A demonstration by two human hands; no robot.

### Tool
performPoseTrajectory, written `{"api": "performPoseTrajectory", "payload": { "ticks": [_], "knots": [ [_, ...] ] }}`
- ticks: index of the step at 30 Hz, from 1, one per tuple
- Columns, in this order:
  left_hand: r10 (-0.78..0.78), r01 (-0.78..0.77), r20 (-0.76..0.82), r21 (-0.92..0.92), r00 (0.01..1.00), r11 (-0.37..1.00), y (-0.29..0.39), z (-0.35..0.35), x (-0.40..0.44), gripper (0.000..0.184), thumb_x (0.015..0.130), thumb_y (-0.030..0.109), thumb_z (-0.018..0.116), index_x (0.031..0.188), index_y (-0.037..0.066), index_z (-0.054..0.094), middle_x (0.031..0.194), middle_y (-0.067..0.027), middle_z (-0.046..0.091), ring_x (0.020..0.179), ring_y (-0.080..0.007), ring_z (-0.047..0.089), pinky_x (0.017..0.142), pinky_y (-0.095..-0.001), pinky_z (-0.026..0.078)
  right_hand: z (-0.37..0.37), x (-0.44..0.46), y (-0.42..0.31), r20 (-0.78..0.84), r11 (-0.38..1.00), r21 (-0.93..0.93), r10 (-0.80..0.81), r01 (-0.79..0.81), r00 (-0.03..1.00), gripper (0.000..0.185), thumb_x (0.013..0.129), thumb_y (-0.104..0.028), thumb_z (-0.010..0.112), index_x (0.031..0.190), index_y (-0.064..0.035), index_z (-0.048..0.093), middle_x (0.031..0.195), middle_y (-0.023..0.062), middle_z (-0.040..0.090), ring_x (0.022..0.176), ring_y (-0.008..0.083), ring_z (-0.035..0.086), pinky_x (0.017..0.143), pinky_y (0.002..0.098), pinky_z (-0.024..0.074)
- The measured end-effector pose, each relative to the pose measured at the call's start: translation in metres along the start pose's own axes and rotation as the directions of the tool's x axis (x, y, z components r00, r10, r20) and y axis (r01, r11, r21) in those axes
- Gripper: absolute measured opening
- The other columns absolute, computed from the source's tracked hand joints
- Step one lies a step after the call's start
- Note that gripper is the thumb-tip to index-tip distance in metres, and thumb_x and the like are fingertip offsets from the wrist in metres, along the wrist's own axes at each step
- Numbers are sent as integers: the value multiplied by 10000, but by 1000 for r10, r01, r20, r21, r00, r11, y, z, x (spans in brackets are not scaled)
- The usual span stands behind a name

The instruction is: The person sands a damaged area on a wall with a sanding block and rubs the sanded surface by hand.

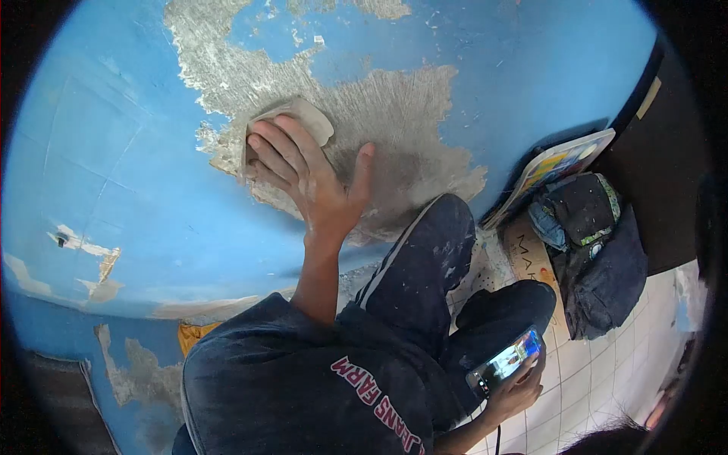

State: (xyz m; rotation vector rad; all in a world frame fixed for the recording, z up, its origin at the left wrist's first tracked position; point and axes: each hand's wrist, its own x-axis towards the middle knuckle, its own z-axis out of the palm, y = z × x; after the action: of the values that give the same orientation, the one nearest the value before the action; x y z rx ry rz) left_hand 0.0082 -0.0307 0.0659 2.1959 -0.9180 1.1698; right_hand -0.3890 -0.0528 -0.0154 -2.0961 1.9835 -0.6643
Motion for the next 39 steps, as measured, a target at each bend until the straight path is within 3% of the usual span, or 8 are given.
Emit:
{"api": "performPoseTrajectory", "payload": {
  "ticks": [6,8,19,26,34,36,37,39],
  "knots": [
    [55,-54,-30,20,998,998,-4,3,-2,1113,863,598,623,1531,-82,49,1586,-336,-38,1469,-478,-132,1085,-687,-109,1,-15,-19,-11,971,105,-213,213,977,311,996,-219,499,1130,1,673,1046,167,709,678,308,583,684,407,409],
    [33,-33,-6,18,999,999,-3,2,-2,1114,865,612,612,1530,-85,51,1583,-341,-35,1467,-484,-128,1084,-691,-103,6,-20,-41,67,806,326,-540,493,839,324,939,-304,574,1110,-49,679,848,118,672,715,294,610,698,410,399],
    [64,-66,69,21,996,998,-11,-2,-12,1092,874,575,635,1530,-72,49,1577,-347,-45,1463,-494,-114,1100,-684,-74,53,-65,-124,308,468,804,-856,367,416,207,919,-253,647,987,-62,688,939,85,719,801,274,675,762,395,467],
    [97,-97,18,6,995,995,-10,-1,-8,1062,870,561,640,1530,-79,108,1576,-357,8,1467,-505,-79,1100,-686,-59,42,-55,-113,269,501,756,-824,421,498,175,891,-228,664,964,-71,693,862,71,696,759,254,660,729,392,449],
    [61,-61,0,15,998,998,-2,3,0,1093,859,582,639,1531,-80,87,1581,-347,-20,1467,-493,-111,1087,-693,-90,-3,-78,-22,79,789,341,-566,511,821,115,888,-169,650,900,-68,703,695,77,589,654,274,554,717,388,408],
    [62,-62,-21,23,998,998,2,2,5,1098,859,586,635,1531,-82,78,1582,-345,-27,1465,-494,-116,1087,-691,-93,-4,-91,-15,-129,900,145,-394,410,910,228,929,-251,623,976,-32,666,812,105,623,741,282,560,723,410,400],
    [55,-55,-27,5,998,998,5,0,8,1095,864,592,623,1530,-83,77,1582,-346,-21,1466,-492,-116,1088,-691,-89,-4,-103,-10,-25,967,178,-182,184,983,554,892,-388,670,1241,27,556,1140,202,595,1005,357,560,855,481,416],
    [35,-36,-43,-23,998,999,9,0,12,1092,869,598,612,1530,-85,75,1581,-347,-16,1467,-490,-116,1089,-691,-85,2,-97,-16,-85,982,127,-129,139,988,755,847,-458,702,1351,39,438,1252,254,505,1116,405,502,935,513,387]
  ]
}}
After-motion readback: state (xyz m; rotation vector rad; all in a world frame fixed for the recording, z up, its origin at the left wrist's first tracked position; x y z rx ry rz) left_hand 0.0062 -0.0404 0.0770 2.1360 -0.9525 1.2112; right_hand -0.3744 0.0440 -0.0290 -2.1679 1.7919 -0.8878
